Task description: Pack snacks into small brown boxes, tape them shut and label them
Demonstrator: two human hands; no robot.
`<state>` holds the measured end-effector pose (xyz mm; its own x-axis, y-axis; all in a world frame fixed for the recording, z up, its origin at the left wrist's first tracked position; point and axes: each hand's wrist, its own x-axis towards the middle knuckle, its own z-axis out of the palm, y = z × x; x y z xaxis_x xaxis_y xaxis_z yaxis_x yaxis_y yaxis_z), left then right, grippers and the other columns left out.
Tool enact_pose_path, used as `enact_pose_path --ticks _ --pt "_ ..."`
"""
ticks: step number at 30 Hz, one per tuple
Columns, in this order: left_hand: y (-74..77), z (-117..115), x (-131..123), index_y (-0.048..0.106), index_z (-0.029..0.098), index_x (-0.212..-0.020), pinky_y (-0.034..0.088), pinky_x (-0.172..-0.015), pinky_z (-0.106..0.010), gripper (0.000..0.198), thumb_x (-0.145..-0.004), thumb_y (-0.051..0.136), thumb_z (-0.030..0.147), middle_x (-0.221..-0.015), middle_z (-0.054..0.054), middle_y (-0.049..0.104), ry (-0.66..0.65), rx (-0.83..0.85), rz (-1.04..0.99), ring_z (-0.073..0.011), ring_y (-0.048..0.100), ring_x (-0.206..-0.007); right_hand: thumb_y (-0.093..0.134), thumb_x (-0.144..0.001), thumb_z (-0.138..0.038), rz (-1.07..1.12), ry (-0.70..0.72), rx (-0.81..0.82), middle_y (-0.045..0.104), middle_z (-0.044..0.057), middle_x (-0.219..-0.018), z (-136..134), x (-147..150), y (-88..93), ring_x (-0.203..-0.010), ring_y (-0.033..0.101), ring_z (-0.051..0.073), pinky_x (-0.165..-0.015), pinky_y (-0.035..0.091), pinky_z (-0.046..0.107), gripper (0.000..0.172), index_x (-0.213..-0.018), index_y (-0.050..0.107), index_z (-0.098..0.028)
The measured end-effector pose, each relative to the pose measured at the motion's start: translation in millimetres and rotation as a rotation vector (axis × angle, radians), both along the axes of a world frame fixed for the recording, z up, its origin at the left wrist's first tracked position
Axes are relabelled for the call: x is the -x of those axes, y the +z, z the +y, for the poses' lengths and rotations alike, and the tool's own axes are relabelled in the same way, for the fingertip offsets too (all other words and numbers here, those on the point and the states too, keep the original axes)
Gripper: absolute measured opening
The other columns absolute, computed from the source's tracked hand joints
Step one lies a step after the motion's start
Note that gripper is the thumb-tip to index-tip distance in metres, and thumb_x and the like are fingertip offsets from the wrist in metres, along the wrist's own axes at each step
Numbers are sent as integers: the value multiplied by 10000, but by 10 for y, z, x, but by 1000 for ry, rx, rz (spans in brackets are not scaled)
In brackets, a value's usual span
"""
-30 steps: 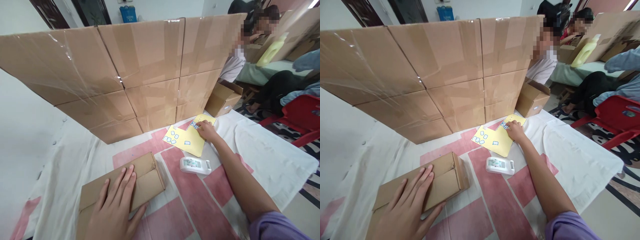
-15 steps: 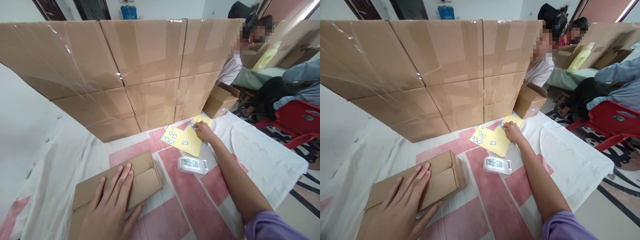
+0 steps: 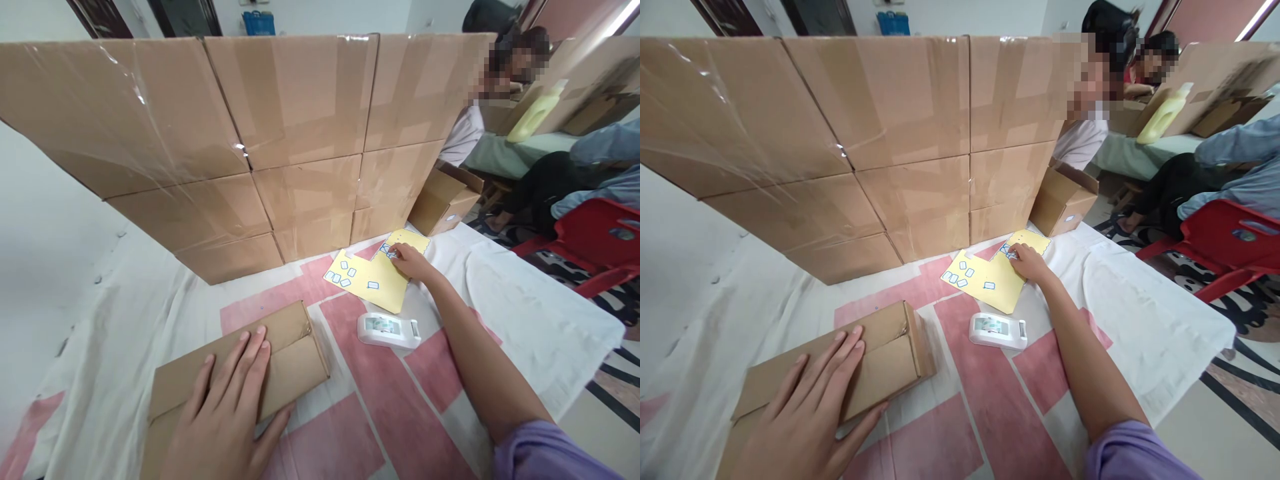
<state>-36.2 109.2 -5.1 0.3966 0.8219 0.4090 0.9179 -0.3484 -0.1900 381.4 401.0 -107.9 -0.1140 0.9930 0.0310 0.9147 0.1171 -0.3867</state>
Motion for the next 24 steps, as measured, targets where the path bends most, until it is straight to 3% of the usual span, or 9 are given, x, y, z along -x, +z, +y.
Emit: enact_pose_path --ticks 6,11,14,17,22,24 --pt "-6 1 11 335 102 -1562 250 -1184 -509 778 -939 477 547 -1536 -141 506 -13 -5 -19 -347 518 -1356 598 -861 -373 43 -67 -38 648 75 -986 -47 60 45 -850 619 225 -744 467 332 383 -1200 622 -196" --pt "-21 4 20 320 101 -1570 263 -1168 -529 786 -945 460 556 -1531 -149 509 -18 -9 -21 -362 525 -1349 559 -894 -367 42 -120 -43 651 39 -819 -94 112 92 -735 593 199 -610 388 293 279 -1093 657 -197" --pt "-18 8 13 293 105 -1584 258 -1172 -525 798 -946 460 554 -1544 -147 494 -12 -5 -26 -357 524 -1352 534 -907 -327 64 -172 -60 668 34 -794 -110 125 94 -749 606 207 -613 378 294 214 -1031 666 -213" --pt "-8 11 5 270 112 -1595 250 -1179 -516 815 -942 473 555 -1545 -142 493 -11 0 -29 -351 518 -1358 477 -934 -301 87 -194 -63 713 55 -893 -104 115 99 -825 632 221 -660 401 302 235 -1018 680 -217" --pt "0 5 -3 297 102 -1583 235 -1193 -517 806 -938 492 545 -1549 -141 488 -4 -3 -25 -347 510 -1363 631 -848 -422 36 -122 -27 701 67 -913 -76 90 115 -775 617 214 -651 418 299 400 -1158 686 -175" --pt "-1 0 -5 306 94 -1577 227 -1199 -515 800 -940 493 540 -1550 -141 487 -3 -5 -22 -343 506 -1368 617 -847 -389 6 -99 -79 698 73 -892 -81 92 107 -769 612 213 -651 414 300 360 -1109 710 -161"
